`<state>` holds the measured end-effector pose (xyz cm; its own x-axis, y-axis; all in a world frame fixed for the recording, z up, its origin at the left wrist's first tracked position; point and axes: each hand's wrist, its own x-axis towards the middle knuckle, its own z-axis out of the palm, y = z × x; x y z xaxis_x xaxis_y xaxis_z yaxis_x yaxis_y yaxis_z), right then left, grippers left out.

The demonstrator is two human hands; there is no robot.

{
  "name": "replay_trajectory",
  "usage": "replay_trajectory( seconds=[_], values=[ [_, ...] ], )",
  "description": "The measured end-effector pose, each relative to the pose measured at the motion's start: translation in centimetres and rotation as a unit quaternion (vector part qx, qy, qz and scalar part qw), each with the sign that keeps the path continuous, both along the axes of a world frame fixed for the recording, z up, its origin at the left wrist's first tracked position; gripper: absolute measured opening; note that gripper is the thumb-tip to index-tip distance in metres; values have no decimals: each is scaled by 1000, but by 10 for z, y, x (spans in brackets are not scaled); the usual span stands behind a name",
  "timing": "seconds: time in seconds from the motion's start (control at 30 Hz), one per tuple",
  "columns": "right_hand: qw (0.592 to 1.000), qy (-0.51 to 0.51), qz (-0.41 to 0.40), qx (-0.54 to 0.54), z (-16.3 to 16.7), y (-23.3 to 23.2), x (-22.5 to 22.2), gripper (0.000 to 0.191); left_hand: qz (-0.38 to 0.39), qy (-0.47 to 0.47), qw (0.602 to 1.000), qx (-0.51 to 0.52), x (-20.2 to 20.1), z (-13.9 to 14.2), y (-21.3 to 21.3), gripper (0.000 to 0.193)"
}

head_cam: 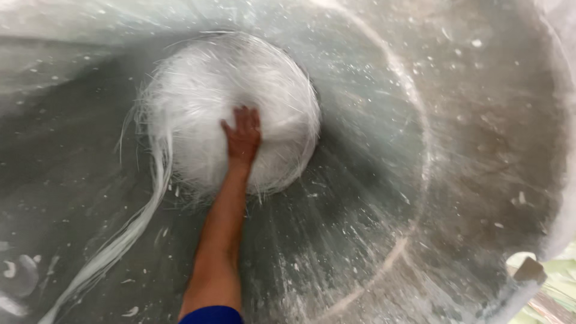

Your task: The person retrieves a bundle of white fiberglass strands from a bucket and lays them over a long white molding profile. They then use a small plastic cup to scoop a white liquid from a bucket and pour it over the strands, smoothing the matting with their hands to embed it into the liquid.

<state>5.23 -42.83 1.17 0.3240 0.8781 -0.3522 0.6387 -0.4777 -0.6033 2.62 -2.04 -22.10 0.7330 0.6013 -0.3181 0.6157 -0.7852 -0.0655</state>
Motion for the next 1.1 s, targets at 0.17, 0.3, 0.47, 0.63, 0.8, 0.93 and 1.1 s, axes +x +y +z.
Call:
replay_trajectory(
  seconds=[0.17,0.3,0.47,0.63,0.8,0.93,1.1],
  values=[
    [997,-46,-38,50,15,19,-1,12,134,-22,985,-110,-1,16,28,37],
    [965,-131,-115,196,40,81,-4,13,109,-43,986,-119,10,87,32,30],
    [979,-90,-89,159,83,135,-2,18,62,-116,983,-125,2,194,35,24],
    [969,1,-22,246,143,192,25,24,73,-209,965,-141,-22,264,8,24],
    [964,-52,75,250,177,246,36,39,23,-337,932,-129,-48,303,-16,28],
    [947,-174,159,216,192,275,33,91,-62,-390,916,-64,-63,331,-31,28],
    [985,78,139,73,221,297,57,115,-54,-321,932,-160,-68,381,-23,15]
  ],
)
